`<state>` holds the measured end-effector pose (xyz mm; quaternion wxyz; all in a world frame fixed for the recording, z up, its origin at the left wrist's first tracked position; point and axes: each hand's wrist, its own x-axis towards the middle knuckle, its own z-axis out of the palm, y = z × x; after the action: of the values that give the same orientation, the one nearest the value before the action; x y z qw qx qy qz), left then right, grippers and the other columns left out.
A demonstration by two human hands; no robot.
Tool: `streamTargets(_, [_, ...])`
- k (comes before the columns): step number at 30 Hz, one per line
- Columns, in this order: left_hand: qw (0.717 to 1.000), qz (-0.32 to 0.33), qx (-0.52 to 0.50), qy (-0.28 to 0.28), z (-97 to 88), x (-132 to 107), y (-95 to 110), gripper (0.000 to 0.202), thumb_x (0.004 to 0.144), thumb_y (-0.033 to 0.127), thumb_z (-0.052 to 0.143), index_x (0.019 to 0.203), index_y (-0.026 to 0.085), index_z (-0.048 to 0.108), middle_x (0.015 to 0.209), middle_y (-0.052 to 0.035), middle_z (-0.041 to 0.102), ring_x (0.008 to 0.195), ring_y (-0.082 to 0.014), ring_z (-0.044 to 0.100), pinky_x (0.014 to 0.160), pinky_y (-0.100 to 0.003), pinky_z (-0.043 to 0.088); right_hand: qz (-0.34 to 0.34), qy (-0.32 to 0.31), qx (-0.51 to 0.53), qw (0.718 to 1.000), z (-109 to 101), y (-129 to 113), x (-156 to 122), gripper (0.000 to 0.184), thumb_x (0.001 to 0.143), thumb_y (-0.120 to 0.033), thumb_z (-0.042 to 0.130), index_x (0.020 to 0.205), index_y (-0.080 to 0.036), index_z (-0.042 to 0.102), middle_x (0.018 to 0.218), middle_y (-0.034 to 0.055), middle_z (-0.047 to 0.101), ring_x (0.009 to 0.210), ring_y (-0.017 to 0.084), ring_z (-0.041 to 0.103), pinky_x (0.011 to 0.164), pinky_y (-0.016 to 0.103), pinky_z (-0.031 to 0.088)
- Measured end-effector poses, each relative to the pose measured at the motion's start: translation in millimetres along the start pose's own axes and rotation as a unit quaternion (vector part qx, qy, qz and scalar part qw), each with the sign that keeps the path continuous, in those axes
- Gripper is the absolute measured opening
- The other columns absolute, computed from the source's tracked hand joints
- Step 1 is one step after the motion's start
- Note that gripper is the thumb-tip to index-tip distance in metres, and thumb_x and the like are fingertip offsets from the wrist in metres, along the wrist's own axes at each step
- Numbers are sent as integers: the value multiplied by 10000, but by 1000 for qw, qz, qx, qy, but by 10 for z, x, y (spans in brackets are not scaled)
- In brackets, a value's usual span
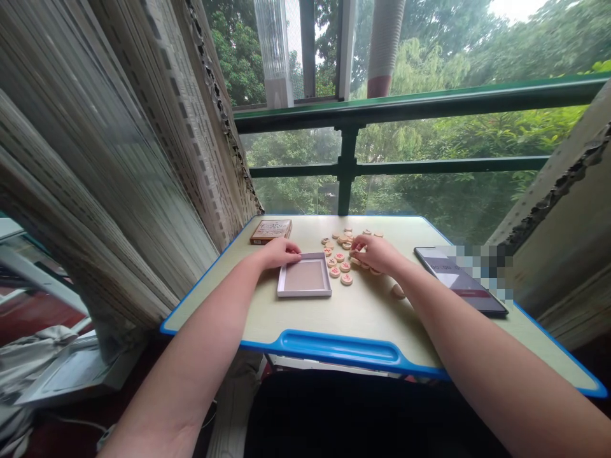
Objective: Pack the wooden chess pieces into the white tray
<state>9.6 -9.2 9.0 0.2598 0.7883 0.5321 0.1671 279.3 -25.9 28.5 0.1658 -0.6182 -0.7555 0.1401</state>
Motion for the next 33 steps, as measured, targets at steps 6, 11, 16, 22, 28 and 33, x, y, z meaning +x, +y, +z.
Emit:
streamTargets(6, [1000,3,10,6,-5,-11,17,324,660,401,594,853,164,704,852,-44,690,803,-189,597,703,-260,436,13,-25,5,1000,-58,5,-7,262,686,-94,520,853,-188,699,734,27,662,515,93,528,483,194,380])
streamTargets(11, [1000,-3,9,2,-8,-9,22,315,665,393,589,858,172,703,851,-37,690,799,-187,600,702,-259,438,59,-37,9,998,-107,-6,-39,271,675,-110,542,871,-198,707,729,30,672,500,103,530,442,202,362])
streamTargets(16, [1000,-6,2,1,-10,-16,35,325,655,391,596,862,164,702,856,-42,691,804,-190,599,705,-262,437,35,33,-38,998,-101,91,19,252,683,-133,528,858,-199,698,895,44,685,740,152,596,573,207,409])
streamTargets(22, [1000,-5,11,3,-9,-16,23,328,661,405,589,859,172,705,860,-40,692,793,-189,600,712,-265,439,159,-29,-168,972,-277,266,45,245,692,-261,576,874,-149,695,876,136,673,810,253,611,617,298,423])
streamTargets(28, [1000,15,22,4,35,13,16,350,674,422,579,872,164,708,851,-43,690,803,-191,595,737,-270,442,193,-163,-150,956,-475,111,-178,311,737,-389,533,724,-112,673,636,116,641,613,207,600,540,294,415])
streamTargets(33, [998,55,16,7,122,28,152,328,679,404,575,847,161,717,857,-53,674,803,-187,585,743,-268,442,67,-201,-154,965,-385,-16,-211,192,683,-310,574,628,-138,641,642,77,644,587,173,575,505,272,379])
